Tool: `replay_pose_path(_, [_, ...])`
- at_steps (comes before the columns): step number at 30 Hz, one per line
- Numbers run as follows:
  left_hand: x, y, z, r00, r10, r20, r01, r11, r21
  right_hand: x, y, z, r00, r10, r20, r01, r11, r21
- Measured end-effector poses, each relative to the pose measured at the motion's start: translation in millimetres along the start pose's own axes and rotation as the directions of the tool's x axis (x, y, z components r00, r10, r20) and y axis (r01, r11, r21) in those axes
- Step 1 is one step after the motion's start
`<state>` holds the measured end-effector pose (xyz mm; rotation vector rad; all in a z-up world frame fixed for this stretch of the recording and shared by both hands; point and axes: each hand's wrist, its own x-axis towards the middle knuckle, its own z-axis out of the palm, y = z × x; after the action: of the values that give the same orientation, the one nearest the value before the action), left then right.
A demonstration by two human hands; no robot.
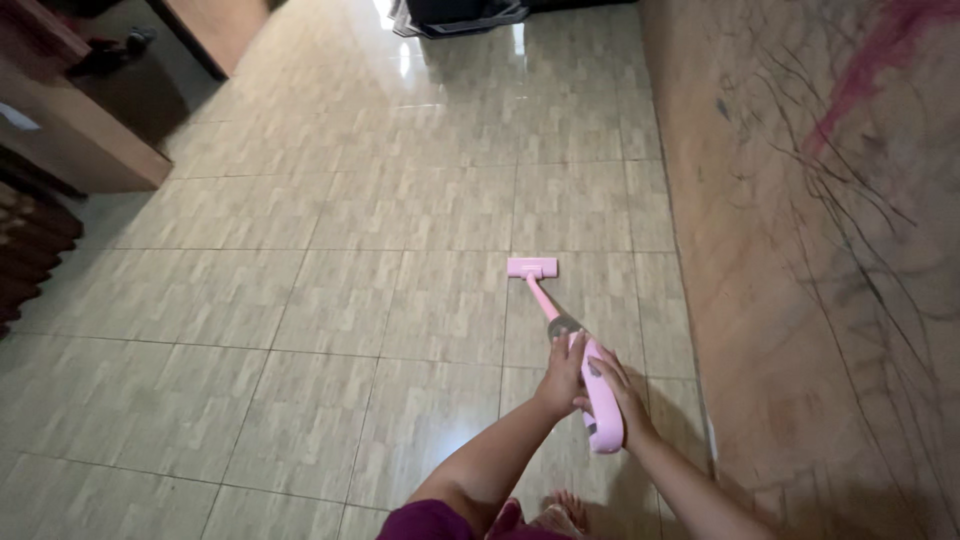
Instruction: The person vacuums the tiled floor using a handheld pink vacuum cleaner, moving it along the ground and near a wall.
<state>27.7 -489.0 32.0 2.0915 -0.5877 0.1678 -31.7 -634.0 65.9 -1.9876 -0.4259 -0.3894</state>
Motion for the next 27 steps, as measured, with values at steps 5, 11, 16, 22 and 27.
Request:
replay_pose_path(5, [53.7,-2.2,-12.3,0.984,-0.175,0.026,0.176,0.984,-0.033,45.1,38.8,-1.1,0.965,0.225,0.134,-0.259,0.891,0.372])
replay_pose_path(11, [60.6,8.3,-20.0,0.989,-0.145,-0.007,0.143,0.983,-0.114,63.2,21.5,-7.1,0.997,0.054,0.062,-0.06,0.993,0.098])
replay_pose_path(16, [27.7,37.5,-28.9,0.991,-0.121,-0.06,0.113,0.986,-0.119,37.4,-17.1,-13.8,0.993,0.083,0.081,-0.09,0.992,0.092])
replay_pose_path(22, [-53.3,80.3,-18.7,0.983,-0.132,-0.126,0.118,0.986,-0.116,-29.1,-73.4,-34.0,0.972,0.115,0.203,-0.121,0.992,0.018])
replay_pose_path(27, [-144.0,116.5,-7.7,0.973,-0.211,-0.091,0.192,0.965,-0.177,-118.7,-110.4,-24.4,0.915,0.339,0.217,-0.392,0.875,0.286])
